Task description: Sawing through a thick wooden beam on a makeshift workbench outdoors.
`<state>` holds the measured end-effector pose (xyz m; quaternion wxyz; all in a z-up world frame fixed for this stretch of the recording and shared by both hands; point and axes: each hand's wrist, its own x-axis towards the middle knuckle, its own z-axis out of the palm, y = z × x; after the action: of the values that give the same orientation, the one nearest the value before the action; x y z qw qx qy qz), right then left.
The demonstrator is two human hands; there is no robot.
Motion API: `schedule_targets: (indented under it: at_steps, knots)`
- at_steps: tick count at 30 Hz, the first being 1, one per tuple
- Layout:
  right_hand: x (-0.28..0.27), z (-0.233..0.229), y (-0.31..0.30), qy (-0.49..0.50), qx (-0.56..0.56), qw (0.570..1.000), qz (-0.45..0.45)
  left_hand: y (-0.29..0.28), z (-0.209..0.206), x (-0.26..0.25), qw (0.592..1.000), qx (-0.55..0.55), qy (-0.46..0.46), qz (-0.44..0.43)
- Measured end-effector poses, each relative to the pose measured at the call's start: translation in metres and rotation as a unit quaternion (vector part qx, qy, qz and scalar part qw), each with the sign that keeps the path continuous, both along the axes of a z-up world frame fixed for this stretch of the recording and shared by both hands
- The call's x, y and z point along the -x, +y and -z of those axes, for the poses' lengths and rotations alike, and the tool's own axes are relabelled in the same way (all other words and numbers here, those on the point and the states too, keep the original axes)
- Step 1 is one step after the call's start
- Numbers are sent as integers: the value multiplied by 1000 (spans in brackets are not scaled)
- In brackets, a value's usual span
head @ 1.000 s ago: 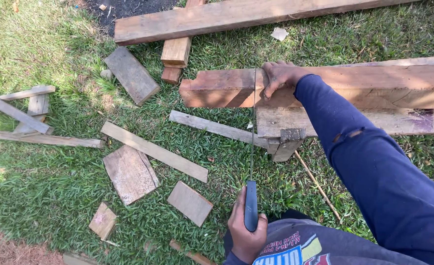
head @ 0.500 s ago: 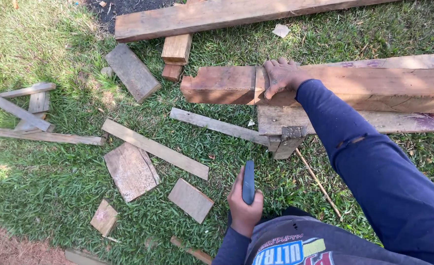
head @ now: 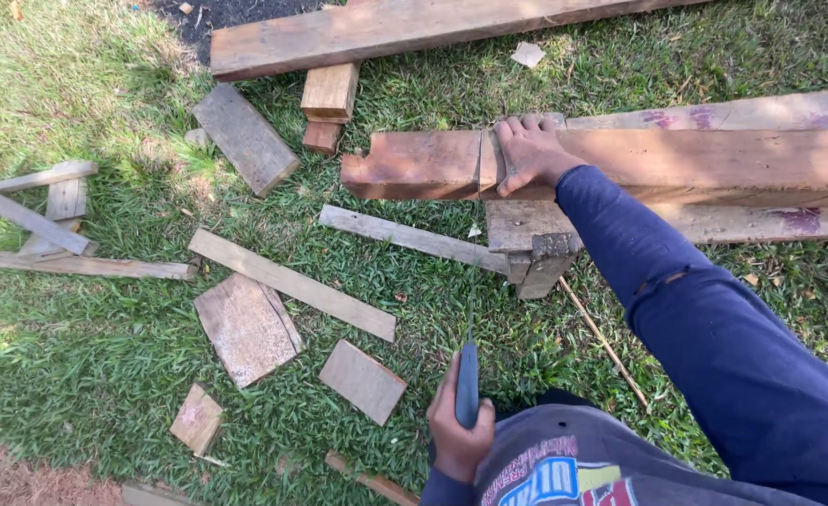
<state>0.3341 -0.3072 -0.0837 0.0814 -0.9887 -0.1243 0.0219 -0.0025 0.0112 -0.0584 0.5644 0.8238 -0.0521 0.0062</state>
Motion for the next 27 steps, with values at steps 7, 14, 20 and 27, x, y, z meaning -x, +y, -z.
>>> schedule_targets:
  at_steps: [7, 14, 20, 27]
  knots:
    - [3, 1, 0, 7, 11, 1000, 0, -39, -2, -74, 997, 0, -75, -1]
    - [17, -11, 5, -15, 20, 999, -30, -42, -16, -49, 999, 28, -21, -2]
    - [24, -2, 9, -37, 21, 999, 14, -53, -5, -48, 999, 7, -47, 0]
    - [14, -9, 10, -10, 34, 999, 29, -53, -67, -70, 993, 13, 110, -27]
